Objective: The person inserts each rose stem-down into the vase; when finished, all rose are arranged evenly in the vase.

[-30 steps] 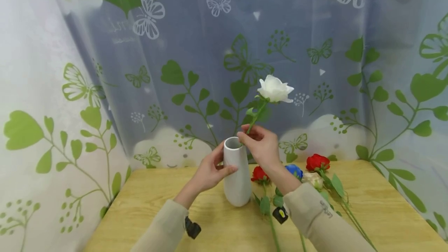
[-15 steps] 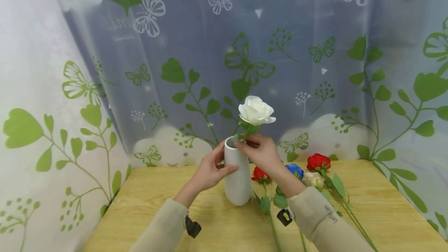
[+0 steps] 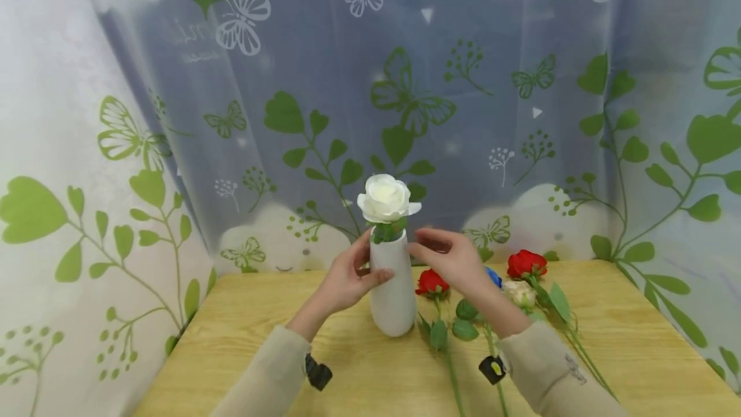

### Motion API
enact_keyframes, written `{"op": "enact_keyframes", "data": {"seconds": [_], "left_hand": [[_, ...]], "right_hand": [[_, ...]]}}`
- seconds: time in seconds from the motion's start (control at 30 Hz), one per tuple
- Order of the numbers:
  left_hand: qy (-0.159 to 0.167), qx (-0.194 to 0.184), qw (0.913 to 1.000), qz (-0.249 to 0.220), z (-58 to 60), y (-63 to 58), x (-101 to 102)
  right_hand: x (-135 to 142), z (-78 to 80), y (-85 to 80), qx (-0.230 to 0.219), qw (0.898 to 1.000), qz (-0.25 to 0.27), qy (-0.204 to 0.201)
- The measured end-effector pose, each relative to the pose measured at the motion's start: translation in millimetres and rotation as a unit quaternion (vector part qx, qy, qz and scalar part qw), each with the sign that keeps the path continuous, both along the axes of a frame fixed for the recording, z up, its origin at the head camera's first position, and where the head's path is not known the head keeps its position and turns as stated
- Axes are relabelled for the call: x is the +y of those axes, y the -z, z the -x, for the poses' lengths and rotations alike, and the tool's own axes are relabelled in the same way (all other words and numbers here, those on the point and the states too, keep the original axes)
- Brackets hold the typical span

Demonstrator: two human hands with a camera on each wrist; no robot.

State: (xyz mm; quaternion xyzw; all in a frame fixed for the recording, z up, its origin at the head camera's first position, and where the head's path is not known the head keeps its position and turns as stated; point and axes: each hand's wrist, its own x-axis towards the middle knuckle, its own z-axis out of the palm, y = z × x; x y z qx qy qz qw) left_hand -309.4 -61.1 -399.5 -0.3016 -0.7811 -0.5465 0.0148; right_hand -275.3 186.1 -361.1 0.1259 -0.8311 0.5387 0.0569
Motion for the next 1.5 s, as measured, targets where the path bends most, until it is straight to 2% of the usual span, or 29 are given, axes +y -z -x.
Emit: {"op": "enact_keyframes", "data": {"seconds": [0.33,0.6,0.9,1.1,1.37,1.5], "left_hand": [[-0.003,-0.004,1.0000,0.002,-0.1,-0.9,0.5],[-0.005,-0.004,1.0000,0.002,-1.2,-0.1,1.0],[-0.006,-0.007,1.0000,-0.002,-1.0,1.4,1.1],[-0.010,-0.009,0.9999,0.000,-0.8,1.5,1.3],[-0.007,-0.011,0.9999,-0.002,-1.4,1.3,0.9],[-0.005,-0.011,0.9999,-0.003,-0.9,0.7,1.0]], "right_hand": [[42.7,-5.4,12.9,-0.013,1.000,0.026,-0.007],[89.0,-12.6,26.5,-0.016,0.998,0.053,-0.008],[143.0,-18.3,45.2,-0.027,0.997,0.069,0.013],[176.4,-23.5,62.2,-0.054,0.995,0.077,0.025],[214.2,-26.8,91.1,-0.097,0.986,0.128,0.035],[229.9,-29.4,102.8,-0.119,0.984,0.125,0.038]]}}
